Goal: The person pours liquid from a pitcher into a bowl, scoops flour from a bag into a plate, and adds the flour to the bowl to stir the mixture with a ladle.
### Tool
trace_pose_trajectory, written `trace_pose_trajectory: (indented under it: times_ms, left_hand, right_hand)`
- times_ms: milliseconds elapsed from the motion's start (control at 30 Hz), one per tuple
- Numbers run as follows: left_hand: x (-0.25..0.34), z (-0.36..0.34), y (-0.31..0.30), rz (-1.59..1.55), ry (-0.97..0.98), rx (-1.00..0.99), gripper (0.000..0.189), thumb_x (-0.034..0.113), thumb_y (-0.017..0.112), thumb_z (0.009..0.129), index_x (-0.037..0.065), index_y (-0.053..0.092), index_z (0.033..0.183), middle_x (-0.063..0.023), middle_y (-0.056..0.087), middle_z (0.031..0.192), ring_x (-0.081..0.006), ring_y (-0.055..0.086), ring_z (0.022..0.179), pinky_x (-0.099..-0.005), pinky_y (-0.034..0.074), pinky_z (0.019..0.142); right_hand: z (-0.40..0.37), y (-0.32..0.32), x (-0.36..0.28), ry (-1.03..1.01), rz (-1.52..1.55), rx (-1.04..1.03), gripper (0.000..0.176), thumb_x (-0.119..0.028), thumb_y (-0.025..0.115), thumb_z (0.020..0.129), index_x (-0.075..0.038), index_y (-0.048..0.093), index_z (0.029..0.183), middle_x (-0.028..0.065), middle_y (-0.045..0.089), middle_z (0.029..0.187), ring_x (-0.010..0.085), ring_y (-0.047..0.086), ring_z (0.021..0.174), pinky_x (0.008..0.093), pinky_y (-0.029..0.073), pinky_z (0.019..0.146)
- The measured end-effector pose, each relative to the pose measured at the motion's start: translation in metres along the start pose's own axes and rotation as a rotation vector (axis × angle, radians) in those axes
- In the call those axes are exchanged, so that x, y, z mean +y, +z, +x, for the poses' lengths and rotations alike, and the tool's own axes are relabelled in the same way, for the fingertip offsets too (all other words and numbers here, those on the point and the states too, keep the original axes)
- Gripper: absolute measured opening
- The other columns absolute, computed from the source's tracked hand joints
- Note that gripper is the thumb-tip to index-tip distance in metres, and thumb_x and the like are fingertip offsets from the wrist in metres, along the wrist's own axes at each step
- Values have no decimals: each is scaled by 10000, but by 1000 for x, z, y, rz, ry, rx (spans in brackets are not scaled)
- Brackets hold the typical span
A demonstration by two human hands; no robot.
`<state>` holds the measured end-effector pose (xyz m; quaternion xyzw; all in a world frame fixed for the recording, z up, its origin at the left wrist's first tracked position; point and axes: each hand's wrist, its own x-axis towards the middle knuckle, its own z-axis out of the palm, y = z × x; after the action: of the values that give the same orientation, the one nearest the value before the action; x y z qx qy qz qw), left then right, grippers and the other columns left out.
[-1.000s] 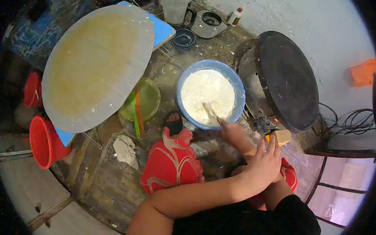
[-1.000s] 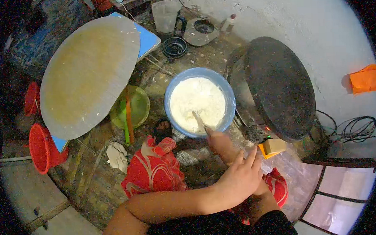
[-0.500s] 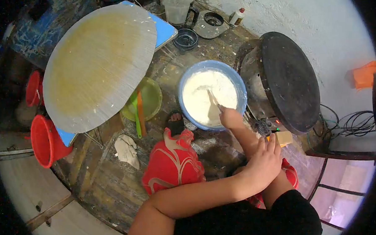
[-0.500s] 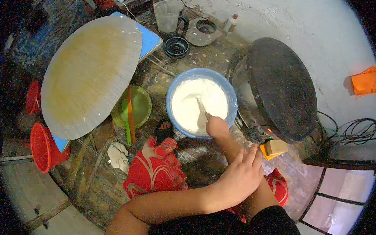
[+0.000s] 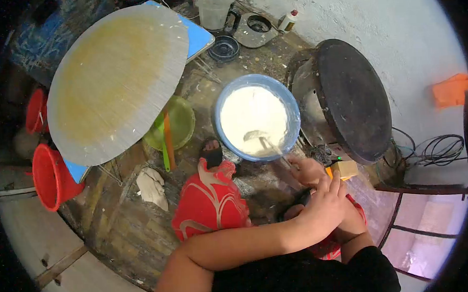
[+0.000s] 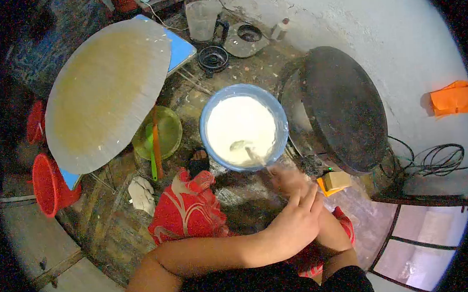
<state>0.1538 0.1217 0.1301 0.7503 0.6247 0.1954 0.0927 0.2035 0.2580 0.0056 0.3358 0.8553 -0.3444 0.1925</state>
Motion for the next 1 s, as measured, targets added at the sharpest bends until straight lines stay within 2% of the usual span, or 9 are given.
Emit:
trace_pose_trajectory:
  times_ms: [33, 67, 133, 400, 667, 867, 933, 967, 1000]
  left_hand:
    - [0, 0, 2, 1, 1, 0, 381, 203, 505, 759, -42, 606, 1032, -238, 478, 1195, -388, 374, 1185, -499, 333, 934]
    - [1, 1, 5, 1, -16, 40, 384, 203, 503, 762, -49, 602, 1034, -236, 479, 1194, -386, 375, 1185, -498, 335, 930]
    - [2, 2, 7, 2, -36, 77, 387, 203, 501, 764, -55, 598, 1036, -234, 481, 1193, -384, 375, 1184, -497, 337, 927]
    - [-6, 1, -4, -10, -53, 29, 382, 208, 497, 768, -57, 598, 1023, -238, 470, 1203, -389, 378, 1183, -489, 344, 930]
    - [-6, 4, 2, -2, -61, 66, 321, 200, 495, 772, -13, 616, 980, -240, 479, 1196, -383, 378, 1188, -506, 332, 945]
    - [-12, 4, -6, -4, -85, 93, 298, 198, 496, 772, -13, 608, 950, -246, 493, 1175, -389, 381, 1185, -509, 327, 945]
    - [-12, 4, -6, -9, -67, 79, 300, 197, 496, 772, -18, 604, 952, -249, 492, 1174, -390, 382, 1184, -510, 327, 943]
    - [-9, 4, -2, -9, -74, 103, 299, 197, 497, 771, -20, 601, 949, -250, 494, 1171, -390, 381, 1185, -512, 323, 943]
    - [-7, 4, 0, -9, -79, 126, 298, 196, 499, 770, -23, 598, 947, -250, 495, 1167, -390, 380, 1186, -513, 320, 943]
  right_hand:
    - [7, 9, 5, 196, -37, -101, 367, -256, 589, 788, -97, 572, 1119, 178, 625, 909, 306, 605, 854, 387, 461, 774]
    - [15, 22, 10, 196, -35, -101, 367, -256, 589, 788, -97, 572, 1119, 178, 625, 909, 306, 605, 854, 387, 461, 774]
    - [32, 49, 15, -292, -369, 207, 379, -246, 563, 792, -127, 555, 1152, 188, 619, 873, 313, 607, 823, 414, 466, 741]
    - [64, 43, -8, -229, -412, 313, 388, -197, 512, 793, -154, 531, 1178, 169, 599, 691, 350, 579, 610, 451, 457, 565]
    - [129, 5, -13, -140, -647, 314, 442, -165, 457, 798, -210, 479, 1238, 139, 622, 764, 314, 604, 698, 437, 472, 591]
    - [132, 0, 34, 32, -454, 270, 412, -215, 492, 775, -163, 534, 1182, 155, 633, 897, 338, 593, 869, 434, 461, 759]
    - [129, 8, 66, -111, -306, 227, 426, -212, 546, 763, -147, 530, 1184, 163, 628, 792, 291, 623, 718, 391, 485, 657]
    - [105, -4, 42, 18, -43, 83, 401, -204, 573, 789, -134, 537, 1182, 118, 572, 642, 198, 545, 477, 322, 445, 465]
    - [93, -7, 34, 20, -43, 88, 401, -204, 573, 789, -134, 537, 1182, 118, 572, 642, 198, 545, 477, 322, 445, 465]
